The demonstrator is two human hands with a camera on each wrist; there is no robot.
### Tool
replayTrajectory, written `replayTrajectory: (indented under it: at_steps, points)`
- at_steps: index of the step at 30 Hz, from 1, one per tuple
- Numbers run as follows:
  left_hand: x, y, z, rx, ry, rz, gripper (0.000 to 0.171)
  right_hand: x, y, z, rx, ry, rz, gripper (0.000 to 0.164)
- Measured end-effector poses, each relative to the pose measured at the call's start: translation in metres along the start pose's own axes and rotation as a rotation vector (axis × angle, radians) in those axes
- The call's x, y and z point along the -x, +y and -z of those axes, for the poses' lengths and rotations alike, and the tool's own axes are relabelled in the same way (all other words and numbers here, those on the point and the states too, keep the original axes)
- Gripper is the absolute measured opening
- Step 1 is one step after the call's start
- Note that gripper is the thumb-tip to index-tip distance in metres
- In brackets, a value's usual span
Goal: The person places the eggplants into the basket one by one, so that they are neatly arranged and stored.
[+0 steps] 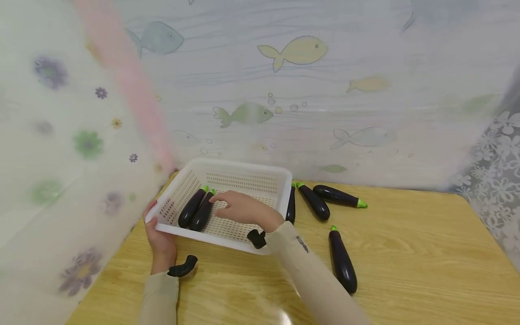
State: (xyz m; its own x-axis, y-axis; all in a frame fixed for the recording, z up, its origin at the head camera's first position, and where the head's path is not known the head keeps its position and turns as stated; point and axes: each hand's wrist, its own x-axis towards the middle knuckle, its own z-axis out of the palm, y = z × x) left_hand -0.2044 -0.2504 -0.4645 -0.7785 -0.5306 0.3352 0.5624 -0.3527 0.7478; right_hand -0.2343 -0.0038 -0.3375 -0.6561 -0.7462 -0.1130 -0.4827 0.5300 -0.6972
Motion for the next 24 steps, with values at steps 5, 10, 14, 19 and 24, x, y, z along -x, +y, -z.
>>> replayTrajectory:
  at_steps: [5, 10, 14, 19, 24]
  points:
    - [-0.001, 0.0, 0.0, 0.036, 0.011, -0.02, 0.05, 0.018, -0.004, 0.0, -0.027, 0.092, 0.044, 0.042]
    - [-0.001, 0.001, -0.001, 0.026, 0.033, -0.047, 0.05, 0.037, -0.003, -0.002, -0.054, 0.168, 0.072, 0.04]
    - [-0.002, 0.002, 0.0, 0.017, 0.043, -0.046, 0.05, 0.05, 0.004, -0.007, -0.174, 0.259, 0.092, 0.036]
    - [-0.003, 0.001, -0.001, 0.004, 0.039, -0.034, 0.049, 0.064, 0.016, -0.017, -0.402, 0.419, 0.126, 0.032]
    - [-0.001, 0.0, -0.001, -0.004, 0.032, -0.028, 0.049, 0.079, 0.023, -0.018, -0.544, 0.597, 0.14, 0.029]
